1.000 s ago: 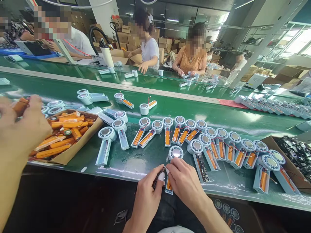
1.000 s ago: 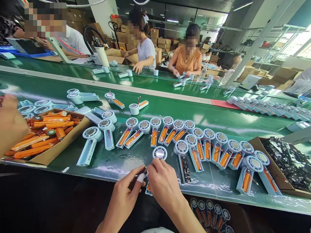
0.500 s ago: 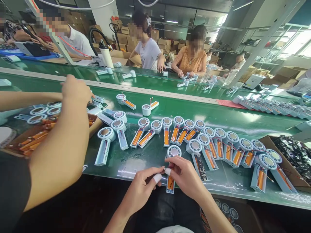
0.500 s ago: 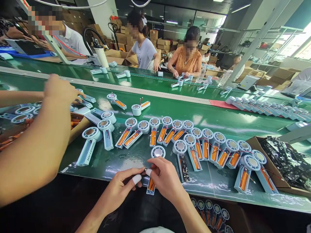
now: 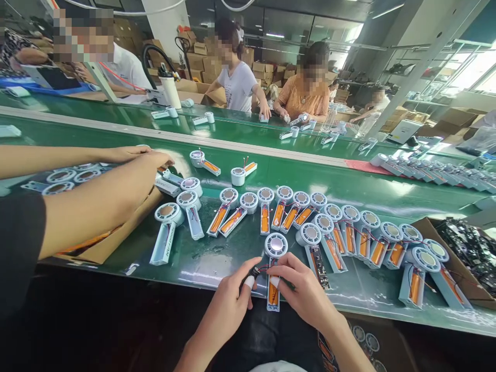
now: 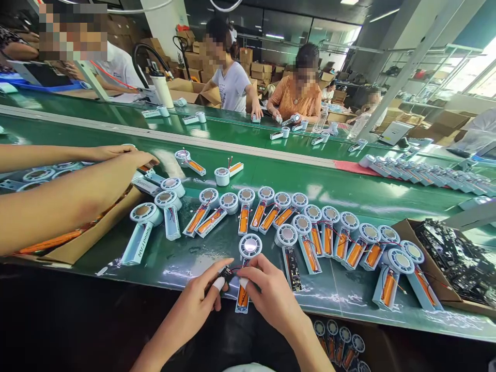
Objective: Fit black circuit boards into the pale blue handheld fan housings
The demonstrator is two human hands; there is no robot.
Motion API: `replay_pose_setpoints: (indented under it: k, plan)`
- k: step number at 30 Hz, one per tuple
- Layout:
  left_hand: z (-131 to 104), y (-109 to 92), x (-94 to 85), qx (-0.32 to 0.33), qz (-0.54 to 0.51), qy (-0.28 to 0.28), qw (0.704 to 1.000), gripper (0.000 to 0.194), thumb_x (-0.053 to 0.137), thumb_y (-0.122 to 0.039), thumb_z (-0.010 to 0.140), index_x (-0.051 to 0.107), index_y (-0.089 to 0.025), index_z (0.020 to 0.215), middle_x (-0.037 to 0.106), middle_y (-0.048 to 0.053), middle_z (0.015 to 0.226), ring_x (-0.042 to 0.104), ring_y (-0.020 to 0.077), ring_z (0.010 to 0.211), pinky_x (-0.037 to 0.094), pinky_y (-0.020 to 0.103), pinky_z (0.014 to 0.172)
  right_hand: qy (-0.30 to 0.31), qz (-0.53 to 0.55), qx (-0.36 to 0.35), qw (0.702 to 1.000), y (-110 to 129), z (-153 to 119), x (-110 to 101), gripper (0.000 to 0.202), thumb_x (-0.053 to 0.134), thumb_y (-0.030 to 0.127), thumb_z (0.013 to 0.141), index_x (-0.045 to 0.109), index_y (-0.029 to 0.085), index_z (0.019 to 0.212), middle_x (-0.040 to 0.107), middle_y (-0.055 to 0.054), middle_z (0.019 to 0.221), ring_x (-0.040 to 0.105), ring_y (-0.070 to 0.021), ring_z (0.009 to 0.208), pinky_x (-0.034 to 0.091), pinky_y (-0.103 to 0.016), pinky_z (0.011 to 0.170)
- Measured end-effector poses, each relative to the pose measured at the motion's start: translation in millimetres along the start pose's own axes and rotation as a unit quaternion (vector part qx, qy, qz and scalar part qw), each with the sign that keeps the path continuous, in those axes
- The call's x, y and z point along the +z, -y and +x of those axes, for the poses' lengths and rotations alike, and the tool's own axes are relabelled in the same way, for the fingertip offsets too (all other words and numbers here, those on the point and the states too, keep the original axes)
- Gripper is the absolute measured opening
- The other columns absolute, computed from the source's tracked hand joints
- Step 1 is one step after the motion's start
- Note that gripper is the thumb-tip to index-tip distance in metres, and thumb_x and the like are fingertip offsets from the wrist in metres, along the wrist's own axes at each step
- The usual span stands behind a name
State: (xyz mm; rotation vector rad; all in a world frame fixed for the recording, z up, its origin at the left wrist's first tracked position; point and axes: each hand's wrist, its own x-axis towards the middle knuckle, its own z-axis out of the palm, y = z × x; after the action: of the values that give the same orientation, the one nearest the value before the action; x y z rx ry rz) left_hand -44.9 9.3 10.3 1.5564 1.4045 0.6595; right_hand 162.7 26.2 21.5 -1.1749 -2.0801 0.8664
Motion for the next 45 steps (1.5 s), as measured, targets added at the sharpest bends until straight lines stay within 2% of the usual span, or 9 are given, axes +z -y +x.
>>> replay_pose_setpoints:
  k: [5, 8, 12, 18, 21, 24, 29, 36, 45]
  plan:
    - [-1, -7, 5.3, 0.064, 0.174, -0.026, 0.982, 0.059, 0.032, -0.006, 0.09, 0.059, -0.029, 0.136, 0.071, 0.007, 0.112, 0.071, 0.02, 0.097, 0.057, 0.031, 0.086, -0.089, 0.112, 0.062, 0.988, -7, 9, 10, 0.019, 0.055, 0.028, 0.098, 0.072, 0.021, 0.096, 0.072, -0.006, 0.09, 0.067, -0.0176, 0.078, 0.054, -0.027, 0.071]
    - [-4, -12, 7.5, 0.062, 0.322, -0.009, 0.945, 0.068, 0.03, 0.002, 0.087, 0.059, -0.033, 0.137, 0.069, 0.007, 0.109, 0.073, 0.0199, 0.085, 0.058, 0.029, 0.073, -0.14, 0.177, 0.114, 0.967, -10, 11, 16, 0.02, 0.06, 0.035, 0.094, 0.07, 0.019, 0.102, 0.071, -0.003, 0.079, 0.063, -0.0152, 0.062, 0.054, -0.025, 0.059]
    - [-7, -17, 8.6, 0.081, 0.4, -0.014, 0.913, 0.072, 0.03, 0.006, 0.085, 0.058, -0.034, 0.138, 0.068, 0.007, 0.107, 0.074, 0.0188, 0.077, 0.057, 0.026, 0.067, -0.159, 0.164, 0.108, 0.968, -7, 13, 22, 0.018, 0.062, 0.035, 0.092, 0.07, 0.019, 0.095, 0.071, -0.004, 0.08, 0.066, -0.0169, 0.07, 0.055, -0.026, 0.064]
    - [-4, -16, 5.9, 0.092, 0.342, -0.008, 0.935, 0.065, 0.032, 0.002, 0.088, 0.063, -0.034, 0.133, 0.069, 0.006, 0.104, 0.074, 0.0197, 0.079, 0.057, 0.026, 0.066, -0.086, 0.172, 0.09, 0.977, -2, 13, 15, 0.022, 0.057, 0.028, 0.095, 0.076, 0.022, 0.103, 0.075, -0.007, 0.101, 0.07, -0.022, 0.095, 0.055, -0.032, 0.084]
    - [-4, -13, 6.1, 0.1, 0.296, -0.02, 0.95, 0.062, 0.03, 0.0, 0.089, 0.064, -0.033, 0.13, 0.07, 0.006, 0.105, 0.075, 0.0216, 0.08, 0.057, 0.029, 0.066, -0.066, 0.192, 0.125, 0.971, 2, 13, 11, 0.021, 0.059, 0.027, 0.093, 0.076, 0.022, 0.104, 0.074, -0.006, 0.099, 0.07, -0.0216, 0.091, 0.055, -0.031, 0.079]
    - [-4, -11, 7.3, 0.101, 0.222, -0.048, 0.969, 0.054, 0.03, -0.007, 0.092, 0.059, -0.028, 0.133, 0.073, 0.008, 0.11, 0.075, 0.024, 0.093, 0.058, 0.032, 0.074, -0.045, 0.151, 0.111, 0.981, 8, 14, 8, 0.021, 0.056, 0.022, 0.094, 0.077, 0.023, 0.097, 0.072, -0.004, 0.095, 0.068, -0.0196, 0.088, 0.052, -0.029, 0.076]
    - [-4, -11, 8.3, 0.031, 0.127, -0.08, 0.988, 0.037, 0.033, -0.026, 0.098, 0.048, -0.021, 0.13, 0.078, 0.008, 0.099, 0.076, 0.0268, 0.086, 0.057, 0.036, 0.07, -0.042, 0.081, 0.102, 0.991, 17, 17, 7, 0.018, 0.054, 0.018, 0.093, 0.071, 0.022, 0.092, 0.067, -0.003, 0.088, 0.062, -0.0172, 0.079, 0.046, -0.028, 0.071]
    - [-5, -16, 12.0, 0.027, 0.085, -0.11, 0.99, 0.022, 0.038, -0.024, 0.093, 0.056, -0.025, 0.106, 0.079, 0.007, 0.099, 0.076, 0.026, 0.088, 0.057, 0.034, 0.07, -0.043, 0.016, 0.085, 0.995, 18, 18, 13, 0.017, 0.052, 0.012, 0.091, 0.066, 0.021, 0.09, 0.063, -0.001, 0.083, 0.057, -0.0154, 0.069, 0.044, -0.026, 0.064]
    - [-9, -10, 24.6, 0.088, 0.131, -0.175, 0.972, 0.027, 0.043, -0.018, 0.093, 0.064, -0.024, 0.108, 0.08, 0.006, 0.098, 0.077, 0.0243, 0.084, 0.059, 0.031, 0.068, -0.073, -0.097, 0.026, 0.992, 14, 12, 28, 0.02, 0.049, 0.009, 0.091, 0.063, 0.021, 0.098, 0.066, -0.006, 0.095, 0.063, -0.0201, 0.083, 0.048, -0.028, 0.072]
